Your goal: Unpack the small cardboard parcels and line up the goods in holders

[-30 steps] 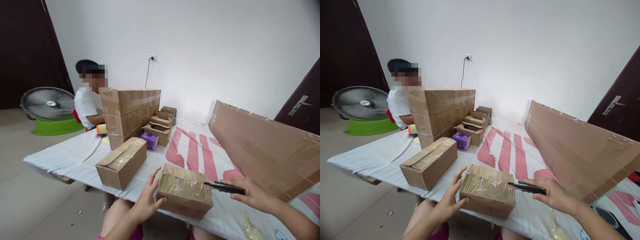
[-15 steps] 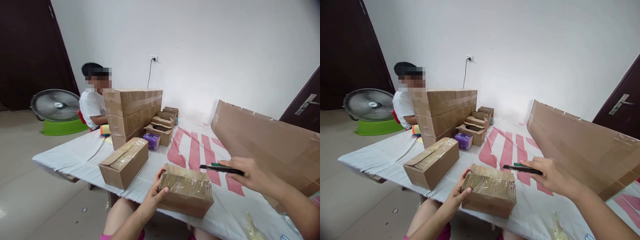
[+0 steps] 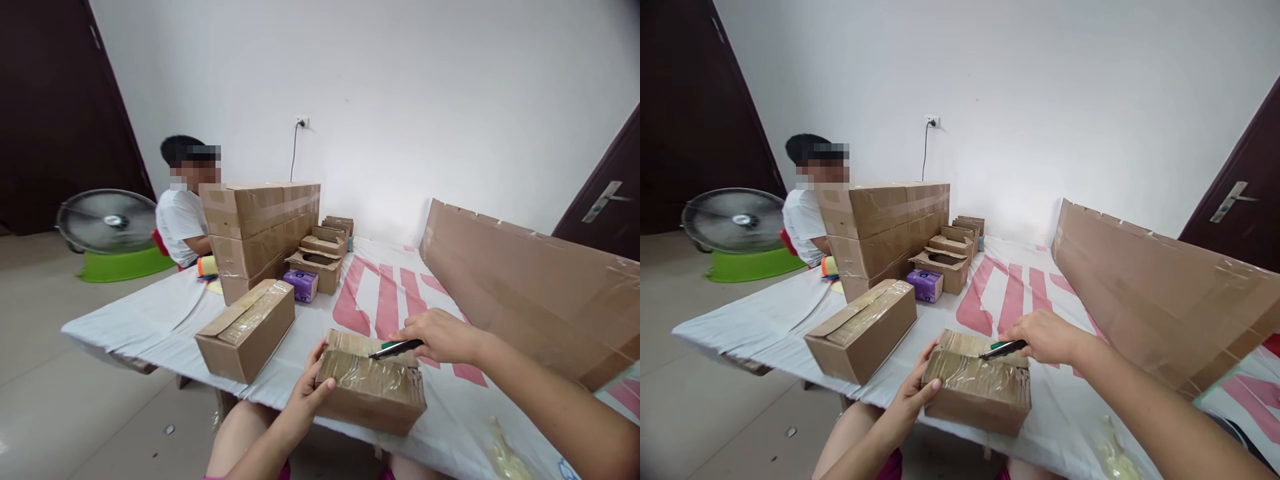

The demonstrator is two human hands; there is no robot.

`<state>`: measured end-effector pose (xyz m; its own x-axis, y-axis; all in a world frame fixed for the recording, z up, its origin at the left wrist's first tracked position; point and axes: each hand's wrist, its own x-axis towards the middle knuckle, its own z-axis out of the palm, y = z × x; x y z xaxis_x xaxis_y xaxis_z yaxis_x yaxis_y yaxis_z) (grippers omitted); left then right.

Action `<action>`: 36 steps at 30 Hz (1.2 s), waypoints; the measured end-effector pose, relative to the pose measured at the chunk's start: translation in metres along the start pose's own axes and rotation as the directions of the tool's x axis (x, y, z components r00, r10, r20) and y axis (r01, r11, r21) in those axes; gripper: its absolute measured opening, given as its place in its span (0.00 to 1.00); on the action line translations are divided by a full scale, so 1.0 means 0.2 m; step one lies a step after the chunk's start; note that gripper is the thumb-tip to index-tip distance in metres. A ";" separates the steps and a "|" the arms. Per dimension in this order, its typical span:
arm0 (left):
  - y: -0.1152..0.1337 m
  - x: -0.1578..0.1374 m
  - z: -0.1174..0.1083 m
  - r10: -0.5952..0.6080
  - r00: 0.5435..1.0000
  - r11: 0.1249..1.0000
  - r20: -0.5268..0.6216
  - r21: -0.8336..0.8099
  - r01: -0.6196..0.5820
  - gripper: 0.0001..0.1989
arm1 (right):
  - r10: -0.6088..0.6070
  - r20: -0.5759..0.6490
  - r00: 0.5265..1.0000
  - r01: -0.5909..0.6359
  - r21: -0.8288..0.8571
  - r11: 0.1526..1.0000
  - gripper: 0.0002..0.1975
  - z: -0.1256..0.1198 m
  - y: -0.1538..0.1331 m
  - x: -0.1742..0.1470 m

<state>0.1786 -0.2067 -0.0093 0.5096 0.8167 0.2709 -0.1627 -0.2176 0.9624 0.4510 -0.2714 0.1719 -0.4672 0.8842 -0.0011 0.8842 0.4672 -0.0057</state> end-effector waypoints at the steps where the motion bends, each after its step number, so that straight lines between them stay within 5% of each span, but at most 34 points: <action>1: 0.00 0.00 0.00 0.005 1.000 1.000 0.010 -0.003 -0.005 0.25 | 0.006 -0.005 1.000 -0.006 -0.004 1.000 0.23 -0.01 0.00 -0.02; 7: -0.06 -0.01 0.01 0.001 1.000 0.997 -0.017 -0.075 -0.002 0.17 | 0.114 0.057 0.992 -0.112 -0.038 0.993 0.23 0.06 0.05 -0.25; 12: -0.10 -0.01 0.01 0.042 0.999 0.997 -0.014 -0.064 -0.043 0.18 | 0.368 -0.107 0.924 -0.323 0.296 0.899 0.21 0.18 0.20 -0.54; 18: -0.11 -0.01 0.02 0.073 0.997 0.995 -0.032 -0.062 -0.075 0.21 | 0.701 -0.260 0.664 -0.532 0.495 0.688 0.26 0.77 0.25 -0.61; 20: -0.10 -0.02 0.01 0.068 0.997 0.996 -0.021 -0.058 -0.069 0.21 | 0.717 -0.259 0.648 -0.549 0.494 0.674 0.24 0.99 0.21 -0.56; 23: -0.09 -0.03 0.00 0.096 0.995 0.995 0.008 -0.028 -0.096 0.17 | 0.670 -0.251 0.698 -0.522 0.462 0.717 0.20 1.17 0.14 -0.50; 26: -0.09 -0.03 -0.02 0.131 0.990 0.991 0.051 -0.005 -0.131 0.13 | 0.616 -0.307 0.726 -0.514 0.353 0.782 0.12 1.13 0.14 -0.45; 32: -0.10 -0.03 0.00 0.125 0.992 0.991 0.016 -0.040 -0.124 0.12 | 0.535 -0.515 0.670 -0.445 0.300 0.844 0.13 0.70 0.13 -0.33; 36: -0.11 -0.04 0.01 0.121 0.993 0.991 -0.003 -0.053 -0.121 0.14 | 0.386 -0.515 0.766 -0.244 0.323 0.914 0.09 0.50 -0.04 -0.18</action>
<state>0.1804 -0.2091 -0.0317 0.4841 0.7858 0.3850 -0.2677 -0.2859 0.9201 0.4602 -0.3065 0.0717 -0.0140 0.8590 0.5117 0.9207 0.2107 -0.3284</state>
